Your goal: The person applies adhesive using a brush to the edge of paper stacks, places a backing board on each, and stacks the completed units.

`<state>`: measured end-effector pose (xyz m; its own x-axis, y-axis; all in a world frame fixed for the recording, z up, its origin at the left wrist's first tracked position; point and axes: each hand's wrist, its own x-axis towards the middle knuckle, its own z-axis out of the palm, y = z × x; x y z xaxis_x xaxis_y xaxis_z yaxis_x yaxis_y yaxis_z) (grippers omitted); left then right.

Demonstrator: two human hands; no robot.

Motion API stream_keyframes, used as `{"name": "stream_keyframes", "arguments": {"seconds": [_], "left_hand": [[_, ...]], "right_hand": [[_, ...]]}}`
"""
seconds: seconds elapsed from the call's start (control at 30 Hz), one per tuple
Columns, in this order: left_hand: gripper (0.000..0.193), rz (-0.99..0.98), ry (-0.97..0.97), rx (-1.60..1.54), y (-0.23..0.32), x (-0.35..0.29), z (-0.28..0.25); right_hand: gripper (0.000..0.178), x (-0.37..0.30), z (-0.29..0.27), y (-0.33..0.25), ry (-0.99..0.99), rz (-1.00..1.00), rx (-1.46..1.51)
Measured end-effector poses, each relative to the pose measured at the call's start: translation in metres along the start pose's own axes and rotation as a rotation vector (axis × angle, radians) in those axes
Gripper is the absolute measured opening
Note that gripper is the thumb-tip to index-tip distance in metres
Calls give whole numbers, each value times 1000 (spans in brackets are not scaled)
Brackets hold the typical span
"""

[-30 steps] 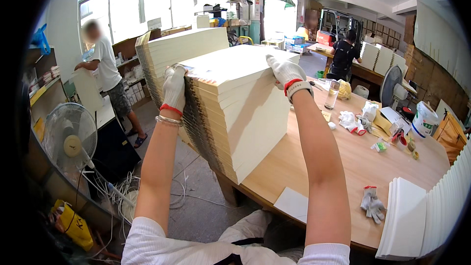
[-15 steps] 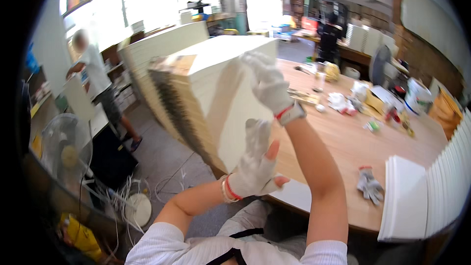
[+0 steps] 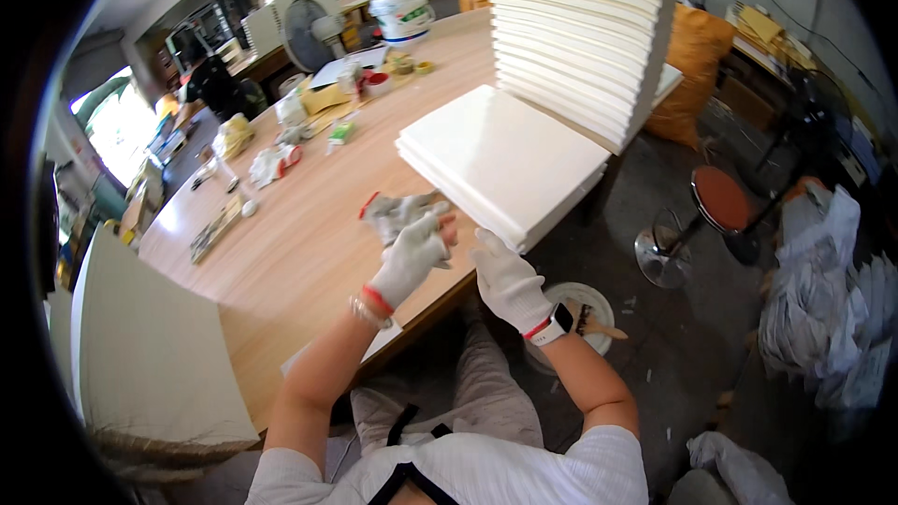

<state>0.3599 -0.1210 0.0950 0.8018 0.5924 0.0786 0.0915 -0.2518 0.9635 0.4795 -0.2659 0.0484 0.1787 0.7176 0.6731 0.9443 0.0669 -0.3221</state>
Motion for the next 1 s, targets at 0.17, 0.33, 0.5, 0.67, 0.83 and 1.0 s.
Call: {"name": "stream_keyframes", "arguments": {"seconds": [0.17, 0.33, 0.5, 0.67, 0.83, 1.0], "left_hand": [[56, -716, -148, -1204, -9, 63, 61], [56, -805, -80, -1523, 3, 64, 70], [52, -632, -258, -1460, -16, 81, 60], [40, -554, -8, -1298, -16, 104, 78], [36, -500, 127, -1193, -21, 107, 95], [25, -500, 173, -1130, -40, 106, 90]], "right_hand": [[15, -18, -3, 5, -352, 256, -236], [11, -24, -4, 13, -363, 254, -179], [9, -26, -6, 17, -312, 213, -121], [10, -25, -8, 16, -242, 240, -56], [9, -29, 5, 62, 207, -90, 300], [14, -19, -20, 107, 389, 847, 1395]]}}
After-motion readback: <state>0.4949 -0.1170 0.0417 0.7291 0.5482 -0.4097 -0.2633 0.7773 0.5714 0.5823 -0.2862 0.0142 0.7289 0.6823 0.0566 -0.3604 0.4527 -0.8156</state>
